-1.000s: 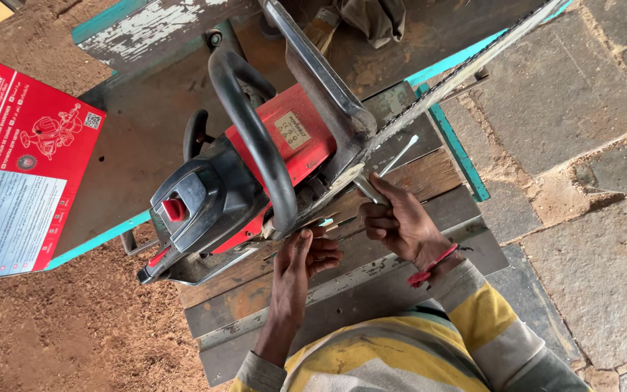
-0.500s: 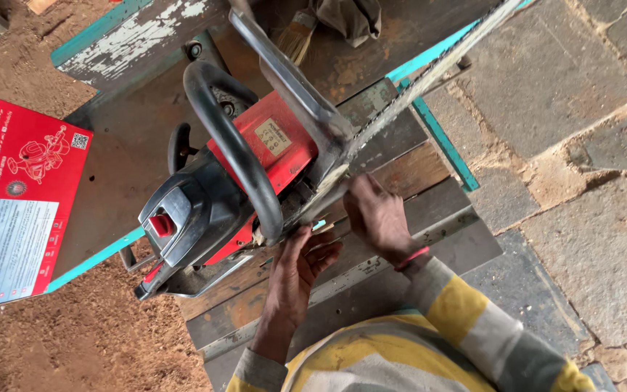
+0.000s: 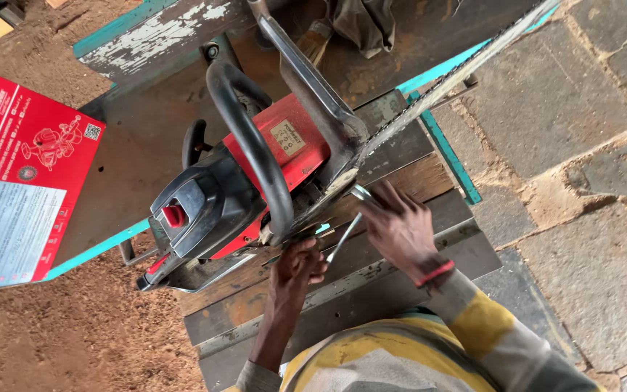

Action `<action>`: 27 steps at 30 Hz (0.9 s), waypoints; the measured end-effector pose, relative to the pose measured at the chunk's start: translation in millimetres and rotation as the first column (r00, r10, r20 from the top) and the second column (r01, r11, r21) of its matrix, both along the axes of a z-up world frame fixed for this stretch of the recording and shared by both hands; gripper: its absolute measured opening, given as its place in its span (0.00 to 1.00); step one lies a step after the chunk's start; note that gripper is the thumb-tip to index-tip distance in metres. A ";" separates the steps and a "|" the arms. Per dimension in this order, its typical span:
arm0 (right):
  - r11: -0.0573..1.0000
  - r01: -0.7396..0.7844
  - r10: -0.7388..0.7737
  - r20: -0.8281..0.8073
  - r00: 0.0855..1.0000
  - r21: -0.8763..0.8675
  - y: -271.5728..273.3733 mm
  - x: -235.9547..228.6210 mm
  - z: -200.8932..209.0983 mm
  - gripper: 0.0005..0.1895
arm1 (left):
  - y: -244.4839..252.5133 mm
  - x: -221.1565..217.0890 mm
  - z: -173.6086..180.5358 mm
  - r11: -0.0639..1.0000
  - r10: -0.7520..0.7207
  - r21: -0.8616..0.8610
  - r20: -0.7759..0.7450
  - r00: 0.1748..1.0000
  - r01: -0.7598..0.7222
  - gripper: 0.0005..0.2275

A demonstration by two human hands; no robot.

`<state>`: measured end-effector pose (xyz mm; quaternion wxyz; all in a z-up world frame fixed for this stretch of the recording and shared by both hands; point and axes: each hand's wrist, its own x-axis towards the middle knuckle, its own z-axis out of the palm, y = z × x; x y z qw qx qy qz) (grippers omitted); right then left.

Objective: The person uses a T-wrench to loosen and remove the nuts securing the chainsaw's guide bar and chain. They then detach the guide bar and chain from the chainsaw body, placing them on the workbench. Finally, the person uses a brush to clean the guide bar.

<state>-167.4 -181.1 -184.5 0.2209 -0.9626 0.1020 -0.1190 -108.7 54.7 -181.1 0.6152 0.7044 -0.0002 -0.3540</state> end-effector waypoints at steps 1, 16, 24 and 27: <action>0.998 0.006 -0.003 -0.056 0.998 0.057 -2.7 -7.1 1.0 0.15 | 0.9 -2.1 -1.3 0.999 -0.020 0.030 0.044 0.999 0.019 0.18; 0.786 0.168 -0.230 0.029 0.973 0.595 -5.4 38.0 35.4 0.09 | -26.1 1.0 21.4 0.535 0.323 -0.498 -0.626 0.710 -0.682 0.13; 0.846 0.271 -0.297 -0.017 0.955 0.458 7.6 39.8 43.6 0.08 | -37.2 6.4 16.9 0.476 0.316 -0.469 -0.698 0.643 -0.743 0.15; 0.794 0.360 -0.354 -0.108 0.929 0.490 5.7 47.4 40.0 0.07 | -39.2 8.5 13.5 0.473 0.333 -0.430 -0.720 0.608 -0.769 0.16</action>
